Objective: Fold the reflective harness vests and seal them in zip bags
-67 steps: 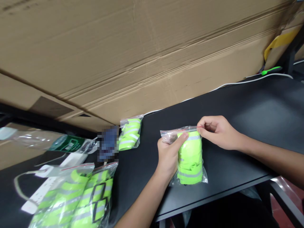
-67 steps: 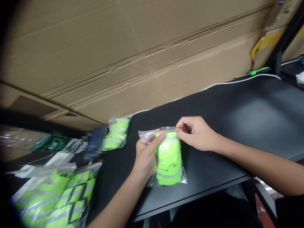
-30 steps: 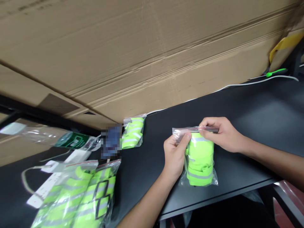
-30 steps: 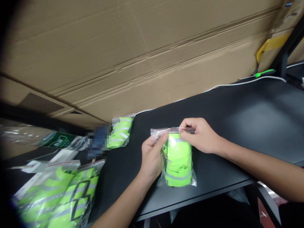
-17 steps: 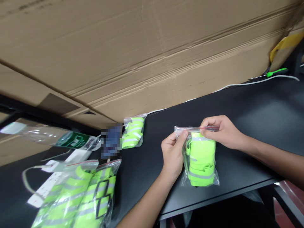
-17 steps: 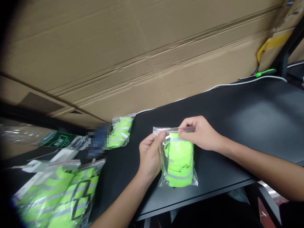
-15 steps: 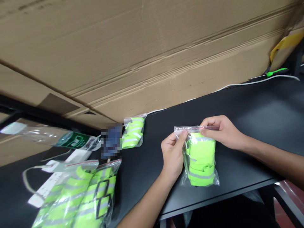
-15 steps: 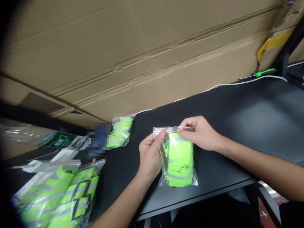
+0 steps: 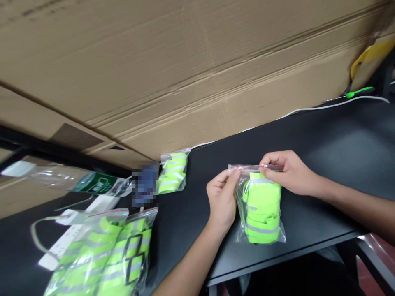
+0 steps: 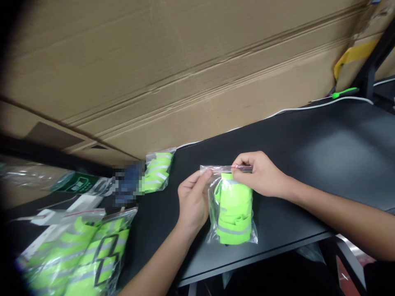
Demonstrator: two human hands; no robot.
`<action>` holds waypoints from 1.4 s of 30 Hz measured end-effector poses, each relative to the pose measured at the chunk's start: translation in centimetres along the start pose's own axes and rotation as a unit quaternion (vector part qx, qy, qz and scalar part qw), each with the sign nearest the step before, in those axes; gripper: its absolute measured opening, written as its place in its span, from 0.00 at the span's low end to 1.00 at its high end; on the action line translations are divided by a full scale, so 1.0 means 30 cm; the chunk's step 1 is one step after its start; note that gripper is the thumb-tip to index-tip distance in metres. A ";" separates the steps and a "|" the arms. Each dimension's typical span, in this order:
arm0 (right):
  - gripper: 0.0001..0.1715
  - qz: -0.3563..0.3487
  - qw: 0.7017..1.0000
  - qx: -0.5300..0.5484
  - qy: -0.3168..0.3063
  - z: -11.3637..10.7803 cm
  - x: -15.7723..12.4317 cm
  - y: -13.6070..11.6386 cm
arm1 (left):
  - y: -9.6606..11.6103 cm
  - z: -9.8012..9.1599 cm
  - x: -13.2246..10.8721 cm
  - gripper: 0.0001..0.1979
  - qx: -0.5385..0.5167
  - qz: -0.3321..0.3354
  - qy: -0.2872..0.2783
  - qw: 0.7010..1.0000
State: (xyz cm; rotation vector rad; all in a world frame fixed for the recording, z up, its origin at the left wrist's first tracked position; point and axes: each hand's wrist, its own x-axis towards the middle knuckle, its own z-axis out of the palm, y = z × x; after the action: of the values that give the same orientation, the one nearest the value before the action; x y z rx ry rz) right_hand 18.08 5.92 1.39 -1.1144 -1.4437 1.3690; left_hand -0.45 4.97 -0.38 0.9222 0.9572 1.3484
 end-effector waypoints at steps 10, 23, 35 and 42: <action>0.08 -0.065 0.996 -0.053 0.002 -0.002 -0.007 -0.014 | 0.006 0.009 -0.004 0.08 0.004 -0.003 -0.047 0.999; 0.14 -0.166 0.959 -0.224 -0.053 -0.010 -0.009 -0.036 | 0.023 0.031 -0.021 0.08 0.134 0.070 -0.070 0.986; 0.32 -0.318 0.861 -0.398 0.018 -0.036 0.029 0.013 | 0.022 0.028 -0.037 0.10 0.189 0.085 -0.126 0.970; 0.28 -0.161 0.958 -0.233 -0.052 -0.055 0.030 0.014 | 0.020 0.015 -0.015 0.12 0.126 0.011 -0.101 0.987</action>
State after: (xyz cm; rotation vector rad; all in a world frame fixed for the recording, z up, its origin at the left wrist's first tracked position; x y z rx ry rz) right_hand 19.46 7.22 1.07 -1.0394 -1.9935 0.8891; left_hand -0.22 4.53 0.35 1.2394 0.9755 1.1436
